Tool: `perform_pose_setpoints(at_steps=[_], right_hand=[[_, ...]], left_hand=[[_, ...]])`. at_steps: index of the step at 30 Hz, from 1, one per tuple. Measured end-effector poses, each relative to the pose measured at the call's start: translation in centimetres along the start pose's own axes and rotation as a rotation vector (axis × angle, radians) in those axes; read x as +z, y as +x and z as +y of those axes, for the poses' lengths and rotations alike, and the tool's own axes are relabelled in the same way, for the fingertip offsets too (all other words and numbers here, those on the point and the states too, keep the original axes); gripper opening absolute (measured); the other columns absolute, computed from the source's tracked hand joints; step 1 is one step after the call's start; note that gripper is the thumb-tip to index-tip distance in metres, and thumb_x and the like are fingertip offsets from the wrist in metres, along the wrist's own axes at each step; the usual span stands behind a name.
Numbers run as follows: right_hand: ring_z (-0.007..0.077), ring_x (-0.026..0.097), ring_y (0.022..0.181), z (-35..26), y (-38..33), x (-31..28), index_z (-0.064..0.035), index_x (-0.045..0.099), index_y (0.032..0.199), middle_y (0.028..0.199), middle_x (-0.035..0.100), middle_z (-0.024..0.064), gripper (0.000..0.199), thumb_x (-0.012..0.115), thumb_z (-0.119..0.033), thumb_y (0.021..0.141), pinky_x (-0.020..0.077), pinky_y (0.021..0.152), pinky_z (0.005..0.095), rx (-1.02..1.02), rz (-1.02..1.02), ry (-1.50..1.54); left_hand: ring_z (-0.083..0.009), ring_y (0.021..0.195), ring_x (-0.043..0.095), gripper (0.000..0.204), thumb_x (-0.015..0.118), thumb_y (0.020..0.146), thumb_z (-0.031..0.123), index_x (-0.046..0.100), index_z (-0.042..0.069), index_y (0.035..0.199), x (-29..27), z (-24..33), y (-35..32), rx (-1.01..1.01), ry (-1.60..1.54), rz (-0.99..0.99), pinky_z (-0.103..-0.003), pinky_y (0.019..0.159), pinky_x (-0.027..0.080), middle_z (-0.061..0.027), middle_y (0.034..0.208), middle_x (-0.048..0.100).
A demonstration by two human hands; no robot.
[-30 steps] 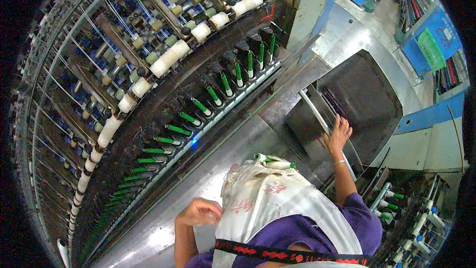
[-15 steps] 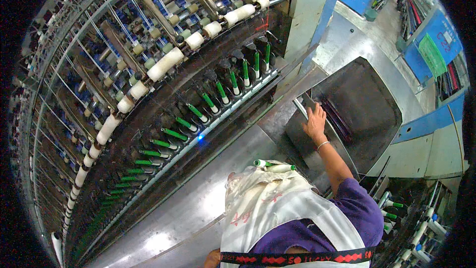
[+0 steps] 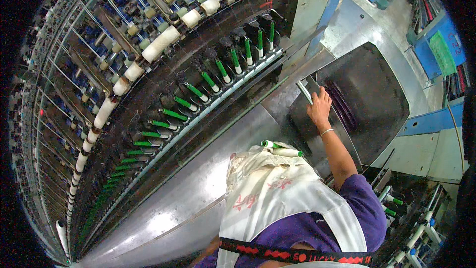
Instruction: The person removes full white thread spools from a textile machine and replaces them with empty purple spools. They then thread the yarn through guides and secure it to the machine.
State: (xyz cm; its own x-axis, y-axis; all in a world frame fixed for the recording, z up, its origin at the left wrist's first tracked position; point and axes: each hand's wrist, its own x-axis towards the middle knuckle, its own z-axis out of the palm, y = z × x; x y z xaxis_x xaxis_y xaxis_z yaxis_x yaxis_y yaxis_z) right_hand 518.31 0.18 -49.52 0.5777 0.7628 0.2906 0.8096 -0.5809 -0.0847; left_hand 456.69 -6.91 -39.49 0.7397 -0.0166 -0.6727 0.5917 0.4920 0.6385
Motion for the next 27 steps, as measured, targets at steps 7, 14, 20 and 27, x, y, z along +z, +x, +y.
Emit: perform_pose_setpoints(at_steps=[7, 14, 20, 27], right_hand=[[0.0369, 0.043, 0.126, 0.2, -0.1, -0.2, -0.0059, 0.064, 0.106, 0.142, 0.042, 0.0186, 0.043, 0.076, -0.018, 0.067, 0.0372, 0.103, 0.0476, 0.002, -0.047, 0.024], [0.0368, 0.041, 0.131, 0.0, -0.1, -0.1, -0.0062, 0.064, 0.111, 0.145, 0.040, 0.0181, 0.046, 0.076, -0.020, 0.069, 0.0352, 0.105, 0.0482, 0.014, -0.054, 0.036], [0.0352, 0.041, 0.131, -0.2, 0.2, -0.1, -0.0069, 0.064, 0.114, 0.145, 0.040, 0.0171, 0.049, 0.077, -0.022, 0.069, 0.0356, 0.105, 0.0474, 0.018, -0.056, -0.013], [0.0356, 0.043, 0.128, 0.1, 0.6, 0.2, -0.0086, 0.063, 0.115, 0.145, 0.041, 0.0176, 0.051, 0.078, -0.024, 0.069, 0.0370, 0.103, 0.0489, 0.023, -0.096, -0.080]], left_hand=[[-0.0186, 0.097, 0.062, 0.019, 0.076, 0.080, 0.009, 0.072, 0.001, 0.097, -2.7, 0.9, -1.1, 0.015, 0.041, -0.083, -0.034, 0.085, 0.048, -0.0076, 0.104, 0.070], [-0.0275, 0.114, 0.057, 0.020, 0.072, 0.073, -0.002, 0.071, 0.008, 0.091, -8.4, 8.9, -4.4, 0.374, 0.248, 0.222, -0.042, 0.094, 0.046, -0.0123, 0.114, 0.065], [-0.0093, 0.076, 0.056, 0.042, 0.082, 0.079, 0.016, 0.061, -0.001, 0.111, -5.8, 21.0, 5.3, 0.579, 0.078, -0.250, -0.026, 0.064, 0.046, -0.0025, 0.088, 0.060], [-0.0158, 0.072, 0.056, 0.051, 0.082, 0.064, 0.017, 0.057, 0.004, 0.107, 5.4, 37.5, 15.0, 0.971, 0.396, -0.695, -0.031, 0.064, 0.045, -0.0034, 0.078, 0.058]])
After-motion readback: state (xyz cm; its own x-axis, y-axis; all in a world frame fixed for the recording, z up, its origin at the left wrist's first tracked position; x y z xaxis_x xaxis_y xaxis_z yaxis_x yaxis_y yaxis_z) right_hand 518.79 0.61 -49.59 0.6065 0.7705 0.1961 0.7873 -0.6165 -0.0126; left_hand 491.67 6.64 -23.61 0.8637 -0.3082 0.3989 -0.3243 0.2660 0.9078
